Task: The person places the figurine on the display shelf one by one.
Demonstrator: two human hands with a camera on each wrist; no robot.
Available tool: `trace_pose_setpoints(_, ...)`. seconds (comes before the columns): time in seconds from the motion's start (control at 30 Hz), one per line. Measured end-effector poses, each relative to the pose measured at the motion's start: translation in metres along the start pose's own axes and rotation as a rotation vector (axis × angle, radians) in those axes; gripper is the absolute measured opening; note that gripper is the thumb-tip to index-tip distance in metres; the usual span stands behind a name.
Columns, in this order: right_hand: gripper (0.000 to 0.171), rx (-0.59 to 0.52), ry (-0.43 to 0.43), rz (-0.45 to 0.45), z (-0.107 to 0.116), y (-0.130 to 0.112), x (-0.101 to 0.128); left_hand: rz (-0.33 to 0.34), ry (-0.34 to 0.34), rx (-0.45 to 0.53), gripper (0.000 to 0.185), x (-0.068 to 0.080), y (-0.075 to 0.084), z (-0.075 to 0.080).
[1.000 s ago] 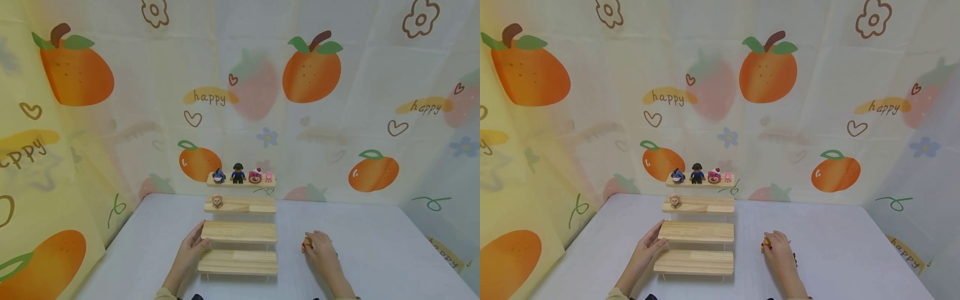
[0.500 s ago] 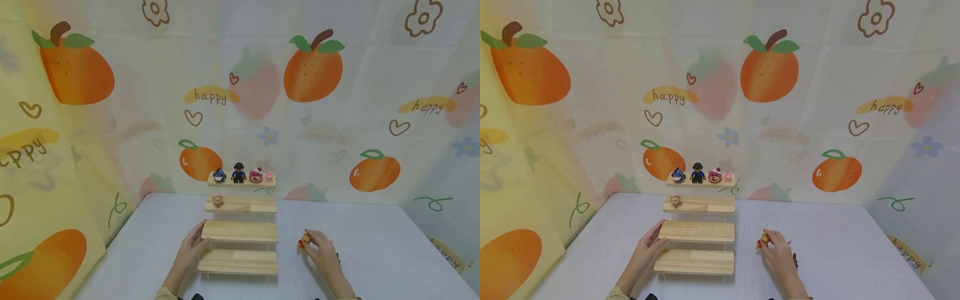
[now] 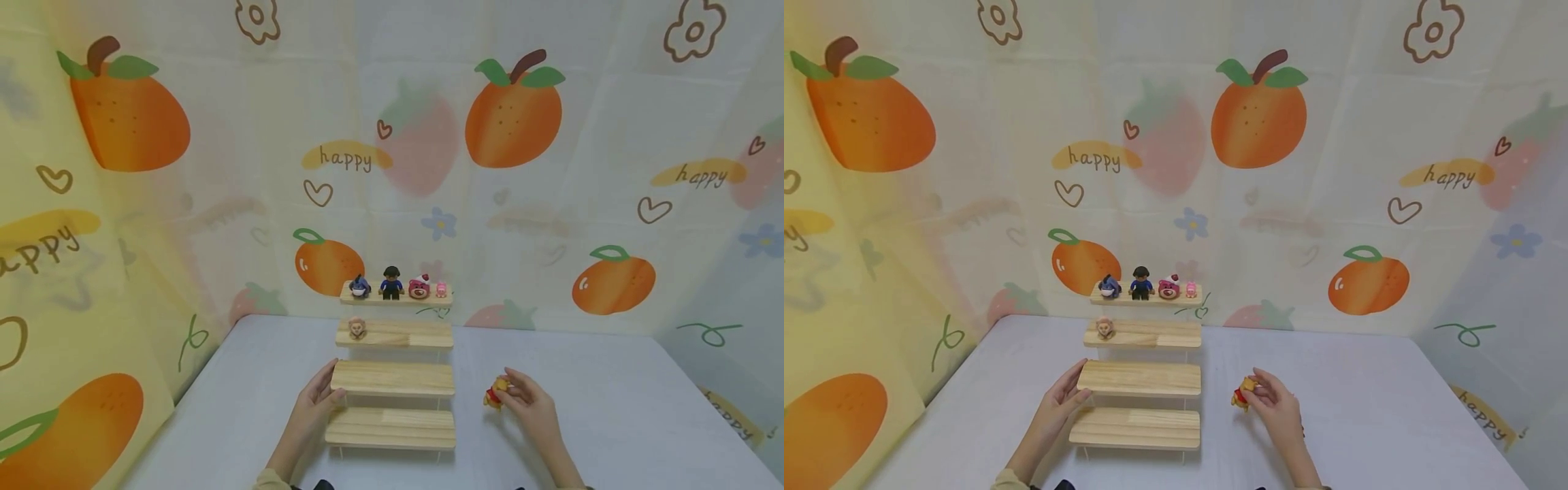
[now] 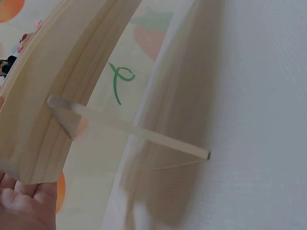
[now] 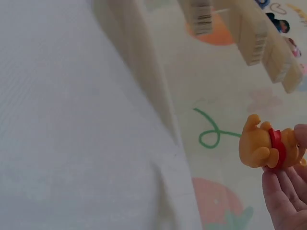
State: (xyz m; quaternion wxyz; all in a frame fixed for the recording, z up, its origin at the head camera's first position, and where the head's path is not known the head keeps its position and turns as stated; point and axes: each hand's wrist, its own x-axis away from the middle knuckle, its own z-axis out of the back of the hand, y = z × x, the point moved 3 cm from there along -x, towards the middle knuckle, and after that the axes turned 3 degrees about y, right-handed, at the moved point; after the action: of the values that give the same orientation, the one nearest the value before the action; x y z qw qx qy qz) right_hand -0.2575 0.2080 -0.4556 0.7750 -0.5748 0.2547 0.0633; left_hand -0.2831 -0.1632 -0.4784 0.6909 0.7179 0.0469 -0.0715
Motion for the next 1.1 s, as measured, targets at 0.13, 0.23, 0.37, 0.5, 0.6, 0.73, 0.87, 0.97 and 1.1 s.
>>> trace_pose_setpoints(0.13, 0.031, -0.056, -0.020, -0.173, 0.002, 0.000, -0.001, 0.006, -0.003, 0.001, 0.065, 0.000, 0.000, 0.000)
trace_pose_setpoints(0.23, 0.030, -0.075, -0.021, -0.223, 0.004, 0.000, -0.001, 0.005, -0.005, 0.014, 0.063, 0.001, 0.000, 0.001)
trace_pose_setpoints(0.37, 0.036, -0.073, -0.008, -0.262, 0.006, 0.000, 0.000, 0.013, -0.004, 0.022, 0.063, 0.002, -0.002, 0.002)
trace_pose_setpoints(0.5, 0.041, -0.083, -0.006, -0.328, 0.006, -0.004, 0.002, 0.027, -0.011, -0.013, 0.065, 0.003, -0.002, 0.002)
trace_pose_setpoints(0.6, 0.043, -0.086, -0.008, -0.324, 0.007, -0.007, 0.001, 0.016, -0.017, -0.020, 0.064, 0.002, 0.000, 0.002)
trace_pose_setpoints(0.73, 0.041, -0.118, -0.010, -0.284, 0.006, -0.008, 0.003, 0.004, -0.017, -0.012, 0.063, 0.002, 0.000, 0.002)
trace_pose_setpoints(0.87, 0.036, -0.210, -0.016, -0.280, 0.006, -0.008, 0.004, 0.002, -0.016, -0.006, 0.064, 0.000, 0.000, 0.001)
trace_pose_setpoints(0.97, 0.035, -0.267, -0.021, -0.284, 0.005, -0.008, 0.005, -0.001, -0.017, -0.008, 0.065, 0.000, 0.000, 0.000)
trace_pose_setpoints(1.1, 0.039, -0.285, -0.028, -0.284, 0.002, -0.010, 0.005, -0.015, -0.013, -0.001, 0.065, 0.001, 0.001, 0.000)
